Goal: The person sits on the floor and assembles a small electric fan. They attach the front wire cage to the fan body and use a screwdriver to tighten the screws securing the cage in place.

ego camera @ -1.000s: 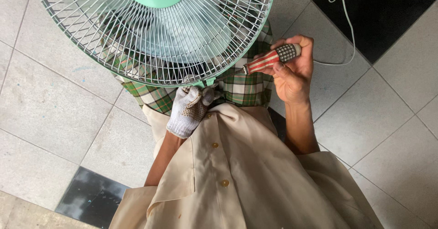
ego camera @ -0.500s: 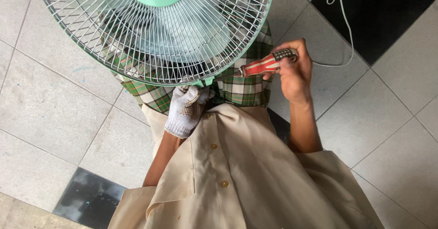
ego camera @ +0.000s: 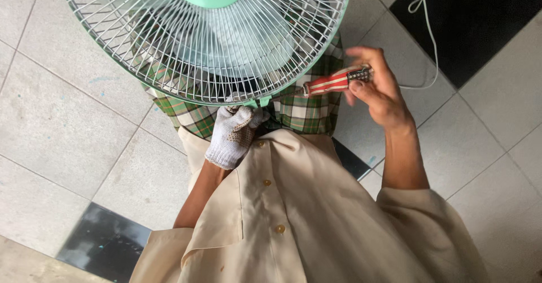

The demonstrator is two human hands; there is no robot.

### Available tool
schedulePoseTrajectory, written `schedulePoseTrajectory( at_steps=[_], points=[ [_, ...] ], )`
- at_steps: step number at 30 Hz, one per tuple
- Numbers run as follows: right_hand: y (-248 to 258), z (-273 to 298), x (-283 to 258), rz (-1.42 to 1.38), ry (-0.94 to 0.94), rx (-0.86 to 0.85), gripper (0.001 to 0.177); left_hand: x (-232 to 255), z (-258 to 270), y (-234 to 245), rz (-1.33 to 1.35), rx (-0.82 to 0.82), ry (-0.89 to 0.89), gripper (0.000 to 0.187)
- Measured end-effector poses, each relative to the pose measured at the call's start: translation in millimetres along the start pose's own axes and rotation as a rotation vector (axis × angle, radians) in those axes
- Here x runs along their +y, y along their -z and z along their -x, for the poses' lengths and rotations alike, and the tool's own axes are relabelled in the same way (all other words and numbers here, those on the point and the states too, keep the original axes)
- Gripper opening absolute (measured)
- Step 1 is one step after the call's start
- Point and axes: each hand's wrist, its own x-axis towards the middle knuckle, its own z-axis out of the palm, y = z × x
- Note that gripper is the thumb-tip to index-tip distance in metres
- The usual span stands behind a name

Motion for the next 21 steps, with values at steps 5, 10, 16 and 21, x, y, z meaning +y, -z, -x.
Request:
schedulePoseTrajectory(
  at_steps=[5, 10, 16, 21],
  points=[
    [0, 6, 16, 0.271, -0.154, 0.088, 0.029, -2, 2, 1, 0.055, -0.113, -0.065, 0.026],
    [-3, 4, 3, 0.167, -0.007, 0.043, 0.039, 1, 0, -4, 0.038, -0.074, -0.061, 0.027],
    [3, 3, 11, 0.280, -0.253, 0.091, 0.025, 3, 0, -6, 0.045, -0.053, -0.059, 0.026],
    [1, 4, -1, -0.017, -0.075, 0.025, 0.030, -1, -1, 2, 0.082, -0.068, -0.087, 0.023]
  ],
)
